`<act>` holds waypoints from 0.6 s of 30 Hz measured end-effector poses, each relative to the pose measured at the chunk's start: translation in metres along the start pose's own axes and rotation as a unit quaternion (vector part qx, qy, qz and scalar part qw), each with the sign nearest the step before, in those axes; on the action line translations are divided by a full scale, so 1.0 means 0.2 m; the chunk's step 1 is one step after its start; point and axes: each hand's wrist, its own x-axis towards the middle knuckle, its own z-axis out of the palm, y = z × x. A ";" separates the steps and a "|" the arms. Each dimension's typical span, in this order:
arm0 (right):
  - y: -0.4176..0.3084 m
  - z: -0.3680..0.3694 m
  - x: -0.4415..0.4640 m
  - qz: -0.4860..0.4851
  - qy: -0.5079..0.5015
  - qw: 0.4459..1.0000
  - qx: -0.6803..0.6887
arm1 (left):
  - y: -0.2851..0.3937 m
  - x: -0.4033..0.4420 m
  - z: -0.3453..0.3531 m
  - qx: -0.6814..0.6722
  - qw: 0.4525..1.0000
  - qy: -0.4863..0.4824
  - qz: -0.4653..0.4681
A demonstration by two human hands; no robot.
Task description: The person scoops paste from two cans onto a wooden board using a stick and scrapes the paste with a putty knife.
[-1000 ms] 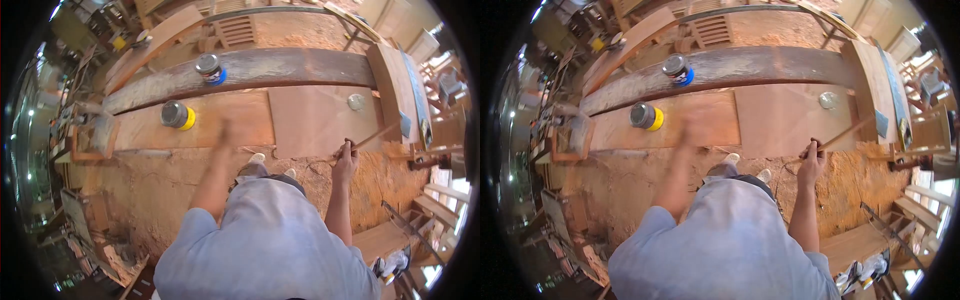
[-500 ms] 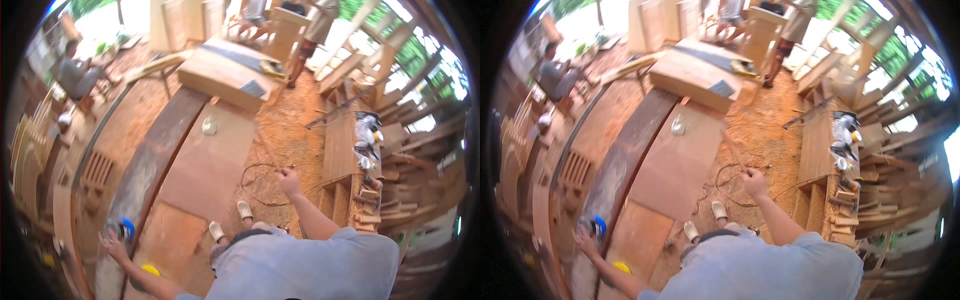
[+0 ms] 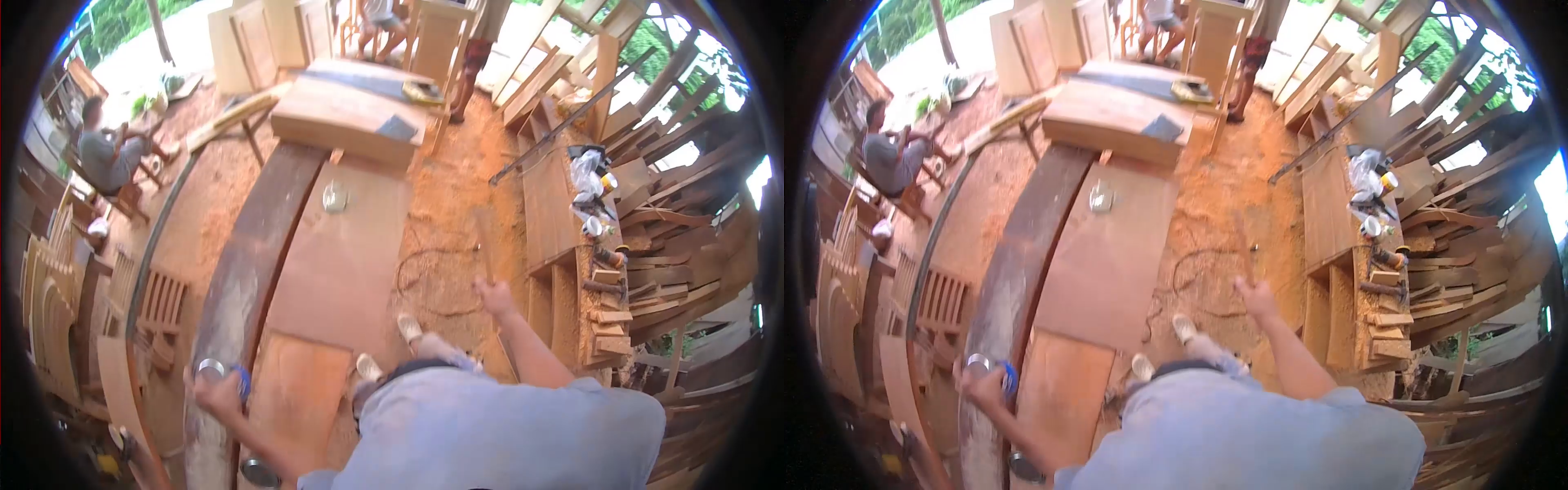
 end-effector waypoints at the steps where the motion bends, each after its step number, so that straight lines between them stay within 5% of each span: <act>1: 0.07 0.00 0.08 -0.001 -0.037 0.999 0.020 | 0.11 -0.02 -0.01 -0.047 0.999 0.004 0.005; 6: -0.34 0.15 0.21 -0.011 -0.118 0.988 0.096 | 0.50 -0.13 0.14 -0.308 0.946 -0.099 -0.013; 16: -0.90 0.65 1.20 -0.138 -0.036 0.989 -0.028 | 0.90 -0.34 0.49 -0.156 0.958 -0.193 0.145; 18: -1.00 0.70 1.33 -0.175 -0.005 0.982 -0.068 | 0.94 -0.39 0.54 -0.230 0.953 -0.162 0.113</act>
